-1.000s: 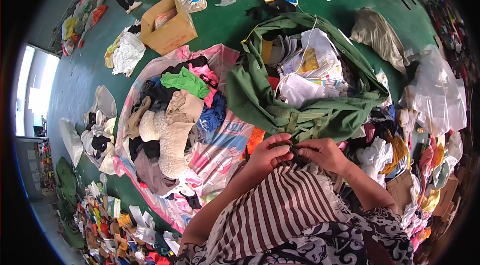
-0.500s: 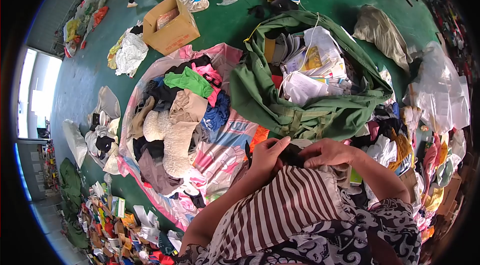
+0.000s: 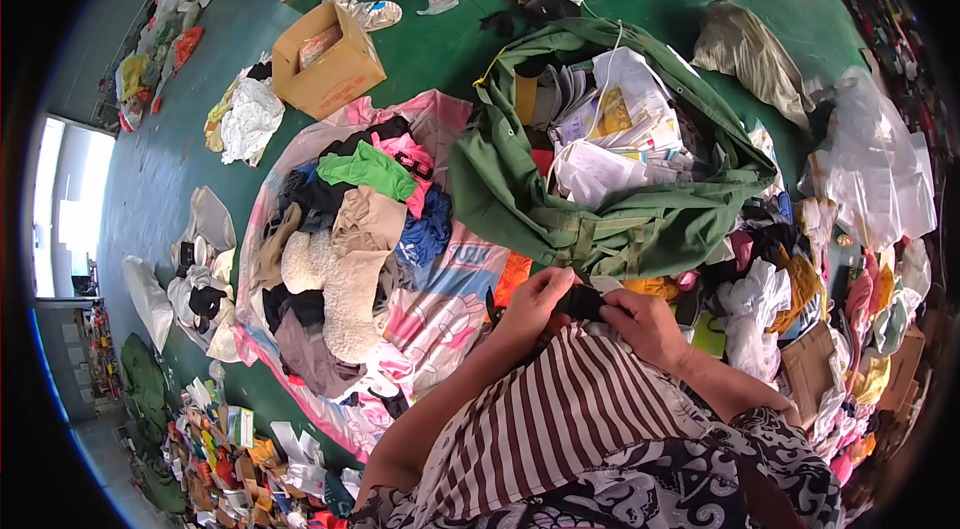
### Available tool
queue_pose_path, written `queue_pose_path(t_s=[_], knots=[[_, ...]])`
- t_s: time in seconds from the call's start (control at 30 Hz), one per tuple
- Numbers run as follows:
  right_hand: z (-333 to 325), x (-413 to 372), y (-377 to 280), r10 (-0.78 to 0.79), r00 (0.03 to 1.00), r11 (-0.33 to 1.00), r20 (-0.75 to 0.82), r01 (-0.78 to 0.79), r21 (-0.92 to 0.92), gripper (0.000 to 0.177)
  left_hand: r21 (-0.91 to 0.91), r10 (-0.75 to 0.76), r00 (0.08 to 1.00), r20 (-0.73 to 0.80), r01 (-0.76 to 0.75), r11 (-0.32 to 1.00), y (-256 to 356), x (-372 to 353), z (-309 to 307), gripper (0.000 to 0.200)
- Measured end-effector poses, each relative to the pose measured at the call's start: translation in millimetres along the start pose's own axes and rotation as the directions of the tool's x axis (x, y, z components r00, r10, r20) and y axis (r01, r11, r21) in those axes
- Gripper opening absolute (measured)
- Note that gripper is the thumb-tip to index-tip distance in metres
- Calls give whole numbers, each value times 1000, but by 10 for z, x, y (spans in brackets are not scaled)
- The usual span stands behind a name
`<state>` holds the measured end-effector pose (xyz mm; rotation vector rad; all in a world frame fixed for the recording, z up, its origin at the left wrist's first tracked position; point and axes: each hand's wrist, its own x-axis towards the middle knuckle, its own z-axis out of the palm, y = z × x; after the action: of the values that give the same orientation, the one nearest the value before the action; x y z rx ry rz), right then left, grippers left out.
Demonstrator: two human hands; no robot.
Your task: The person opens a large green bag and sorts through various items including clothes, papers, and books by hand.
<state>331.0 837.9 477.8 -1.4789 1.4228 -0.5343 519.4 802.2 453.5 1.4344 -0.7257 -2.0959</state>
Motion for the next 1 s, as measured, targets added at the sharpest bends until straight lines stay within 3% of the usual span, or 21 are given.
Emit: queue_pose_path(t_s=[0.07, 0.13, 0.2, 0.27, 0.3, 0.33, 0.4, 0.47, 0.53, 0.57, 0.63, 0.67, 0.77, 0.87, 0.93, 1.0], knots=[[39, 0, 33, 39, 999, 999, -32, -39, -2, 13, -1, 36, 997, 65, -36, 999, -7, -3, 7, 32], [70, 19, 47, 24, 991, 1000, -129, -21, 19, 12, -177, 45, 986, 163, -16, 984, 24, -14, 3, 33], [96, 25, 64, -11, 981, 1000, -194, 12, 5, 11, -208, 36, 974, 223, 11, 978, -63, 60, -42, 30], [107, 20, 54, -43, 966, 999, -254, 42, -10, 10, 12, 293, 907, 303, -311, 950, -118, 92, -42, 32], [103, 14, 39, -105, 948, 994, -302, 90, -63, 10, -26, 213, 923, 322, -216, 976, -45, 28, -25, 43], [103, 8, 31, -168, 924, 984, -343, 135, -119, 10, -26, 213, 923, 320, -216, 976, -3, 1, -12, 43], [118, -7, 45, -202, 912, 978, -357, 170, -120, 10, 46, 287, 866, 409, -333, 942, 38, -28, -1, 47], [117, -24, 54, -234, 896, 972, -376, 202, -124, 10, 76, 323, 865, 384, -378, 923, 16, -25, 2, 48], [106, -38, 50, -177, 912, 984, -371, 165, -64, 11, 278, 378, 840, 389, -498, 821, 34, -27, -7, 43], [104, -44, 55, -176, 911, 984, -373, 164, -64, 11, 278, 378, 839, 391, -499, 821, 48, -33, 4, 43], [103, -51, 63, -199, 902, 980, -382, 188, -65, 11, 216, 260, 930, 261, -319, 923, 78, -53, 28, 33], [105, -50, 63, -199, 902, 980, -383, 188, -66, 11, 217, 260, 929, 262, -319, 923, 65, -36, 28, 33], [104, -60, 62, -248, 882, 969, -400, 219, -117, 12, 411, 480, 822, 306, -569, 712, 25, 1, 65, 25], [71, -64, 53, -296, 884, 947, -361, 224, -228, 13, 485, 464, 844, 268, -534, 693, 107, -97, 113, 26], [52, -72, 36, -268, 923, 950, -276, 207, -233, 15, 528, 529, 804, 272, -584, 617, 70, -59, 110, 23], [53, -54, 43, -217, 941, 969, -260, 176, -173, 14, 648, 630, 669, 394, -688, 326, 16, -6, 80, 18]])
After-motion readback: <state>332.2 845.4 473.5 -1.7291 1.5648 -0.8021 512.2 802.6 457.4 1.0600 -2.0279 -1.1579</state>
